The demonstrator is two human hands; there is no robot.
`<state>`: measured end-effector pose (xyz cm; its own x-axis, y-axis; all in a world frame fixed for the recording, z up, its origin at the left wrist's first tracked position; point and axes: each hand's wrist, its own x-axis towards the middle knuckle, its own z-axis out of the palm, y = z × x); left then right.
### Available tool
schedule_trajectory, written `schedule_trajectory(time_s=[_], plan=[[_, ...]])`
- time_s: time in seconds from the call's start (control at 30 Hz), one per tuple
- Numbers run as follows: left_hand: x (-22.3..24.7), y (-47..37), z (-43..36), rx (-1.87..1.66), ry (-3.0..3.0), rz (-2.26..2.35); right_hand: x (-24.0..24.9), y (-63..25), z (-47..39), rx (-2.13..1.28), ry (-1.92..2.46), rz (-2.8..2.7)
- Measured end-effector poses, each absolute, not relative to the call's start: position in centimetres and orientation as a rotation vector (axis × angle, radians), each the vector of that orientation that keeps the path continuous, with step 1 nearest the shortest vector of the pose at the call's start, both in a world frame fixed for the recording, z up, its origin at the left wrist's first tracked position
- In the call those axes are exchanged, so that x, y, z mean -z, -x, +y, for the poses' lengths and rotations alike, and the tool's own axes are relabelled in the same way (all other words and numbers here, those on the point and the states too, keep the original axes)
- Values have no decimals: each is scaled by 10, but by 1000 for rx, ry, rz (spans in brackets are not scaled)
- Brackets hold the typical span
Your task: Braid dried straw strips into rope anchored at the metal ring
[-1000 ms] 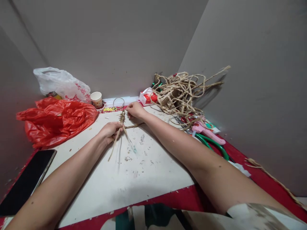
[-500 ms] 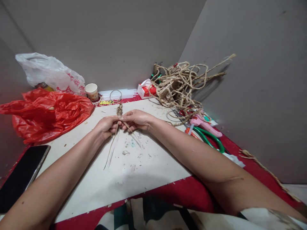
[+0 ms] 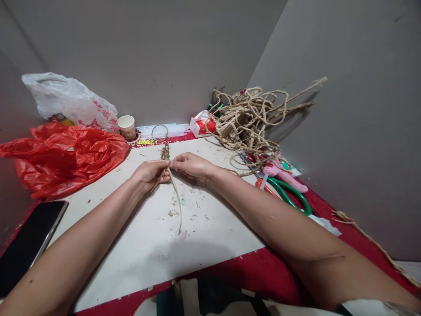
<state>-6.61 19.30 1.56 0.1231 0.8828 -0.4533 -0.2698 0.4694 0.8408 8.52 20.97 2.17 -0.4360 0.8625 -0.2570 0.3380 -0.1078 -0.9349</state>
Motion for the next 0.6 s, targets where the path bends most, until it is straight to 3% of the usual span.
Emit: schedule_trajectory(time_s=[0.23, 0.43, 0.6], plan=[[-14, 71, 194, -897, -742, 1075, -18, -87, 213, -1140, 1314, -2044], [-15, 68, 194, -943, -725, 1109, -23, -88, 210, -1525, 1241, -1806], [-14, 64, 193, -972, -750, 1132, -22, -90, 213, -1564, 1363, -1660]])
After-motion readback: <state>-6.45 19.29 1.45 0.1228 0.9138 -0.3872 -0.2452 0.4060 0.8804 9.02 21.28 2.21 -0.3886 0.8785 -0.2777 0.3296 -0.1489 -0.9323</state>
